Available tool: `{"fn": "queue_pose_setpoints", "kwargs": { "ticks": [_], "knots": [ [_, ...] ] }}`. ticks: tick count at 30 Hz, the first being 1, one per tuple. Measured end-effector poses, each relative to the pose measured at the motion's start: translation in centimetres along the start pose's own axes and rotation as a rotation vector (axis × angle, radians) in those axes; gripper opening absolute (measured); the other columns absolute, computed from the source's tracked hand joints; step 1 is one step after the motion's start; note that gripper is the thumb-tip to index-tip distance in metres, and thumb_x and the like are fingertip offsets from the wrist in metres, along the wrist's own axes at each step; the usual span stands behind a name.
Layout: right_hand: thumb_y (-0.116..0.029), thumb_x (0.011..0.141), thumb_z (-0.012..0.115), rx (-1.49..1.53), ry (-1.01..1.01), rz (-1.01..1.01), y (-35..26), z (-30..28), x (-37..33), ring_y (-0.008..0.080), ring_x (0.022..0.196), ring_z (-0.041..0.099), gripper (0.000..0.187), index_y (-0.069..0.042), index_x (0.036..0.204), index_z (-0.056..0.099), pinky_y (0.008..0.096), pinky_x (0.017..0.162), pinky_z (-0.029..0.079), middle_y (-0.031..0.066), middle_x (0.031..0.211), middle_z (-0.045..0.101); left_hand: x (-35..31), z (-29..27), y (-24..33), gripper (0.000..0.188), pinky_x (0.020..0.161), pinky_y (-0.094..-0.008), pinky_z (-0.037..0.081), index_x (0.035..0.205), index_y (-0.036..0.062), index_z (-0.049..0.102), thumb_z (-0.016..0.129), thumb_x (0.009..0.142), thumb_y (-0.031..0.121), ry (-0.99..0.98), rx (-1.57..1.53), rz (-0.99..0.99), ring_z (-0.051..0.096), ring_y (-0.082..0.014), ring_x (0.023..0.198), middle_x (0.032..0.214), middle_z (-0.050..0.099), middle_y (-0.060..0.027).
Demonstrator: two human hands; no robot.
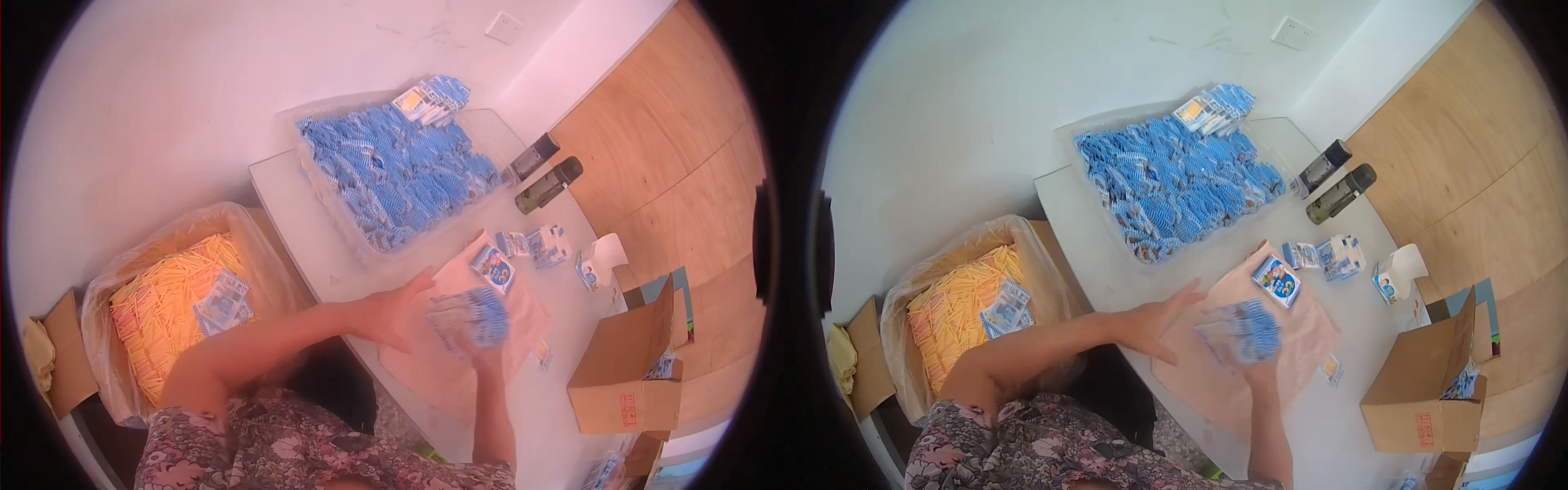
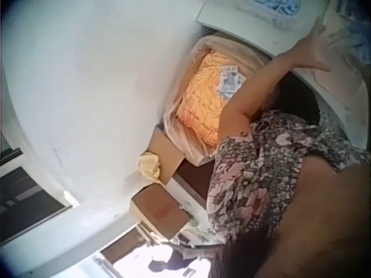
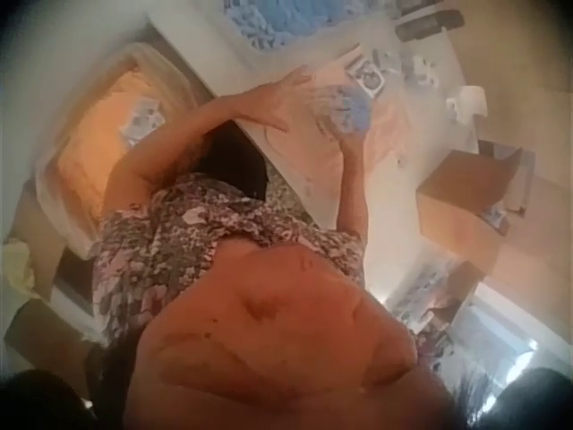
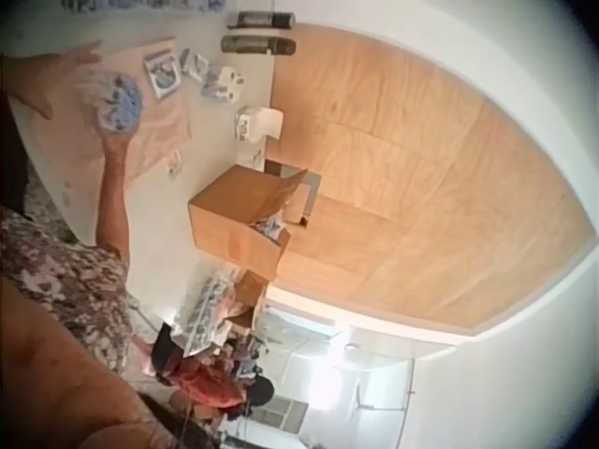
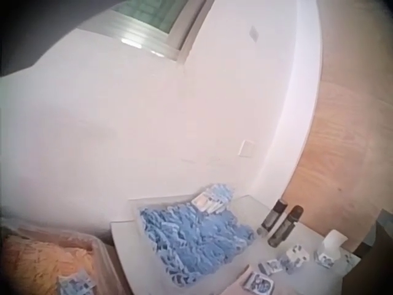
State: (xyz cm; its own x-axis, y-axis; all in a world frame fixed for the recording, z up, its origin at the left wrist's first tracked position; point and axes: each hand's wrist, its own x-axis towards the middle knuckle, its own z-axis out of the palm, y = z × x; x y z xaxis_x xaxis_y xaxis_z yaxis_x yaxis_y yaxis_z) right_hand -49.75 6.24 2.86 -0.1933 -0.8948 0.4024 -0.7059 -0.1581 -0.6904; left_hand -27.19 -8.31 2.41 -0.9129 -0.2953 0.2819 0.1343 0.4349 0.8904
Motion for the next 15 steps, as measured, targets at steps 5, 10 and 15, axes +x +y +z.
{"fn": "queue_pose_setpoints", "kwargs": {
  "ticks": [5,10,15],
  "knots": [
    [-0.005,0.065,0.077,0.907,0.217,0.207,-6.9,0.9,11.0,0.0216,0.103,0.058,0.062,-0.003,0.121,0.052,0.0371,0.084,0.051,0.011,0.113,0.059,-3.5,-4.0,-3.8,0.093,0.104,-0.0399,0.032,0.142,0.0035,0.025,0.073,0.072,0.043,0.063,0.292,-0.067,0.04,-0.036,0.125,0.137,0.04,-0.0211],
    [-0.005,0.068,0.077,0.737,0.146,0.27,-7.0,4.4,26.8,0.0181,0.084,0.063,0.045,0.006,0.107,0.059,0.0316,0.075,0.051,0.0118,0.1,0.064,-3.4,-3.3,-4.8,0.076,0.099,-0.0438,0.035,0.135,0.004,0.04,0.069,0.076,0.042,0.069,0.488,0.06,0.047,-0.0373,0.116,0.126,0.05,-0.0212],
    [-0.011,0.067,0.078,0.638,0.103,0.266,-3.3,11.1,38.4,0.0171,0.085,0.062,0.049,0.006,0.108,0.06,0.0299,0.075,0.05,0.0101,0.098,0.064,-3.4,-3.0,-5.4,0.068,0.093,-0.045,0.038,0.13,0.0031,0.045,0.068,0.076,0.038,0.161,0.346,0.11,0.049,-0.0395,0.109,0.117,0.053,-0.0227]
  ]
}}
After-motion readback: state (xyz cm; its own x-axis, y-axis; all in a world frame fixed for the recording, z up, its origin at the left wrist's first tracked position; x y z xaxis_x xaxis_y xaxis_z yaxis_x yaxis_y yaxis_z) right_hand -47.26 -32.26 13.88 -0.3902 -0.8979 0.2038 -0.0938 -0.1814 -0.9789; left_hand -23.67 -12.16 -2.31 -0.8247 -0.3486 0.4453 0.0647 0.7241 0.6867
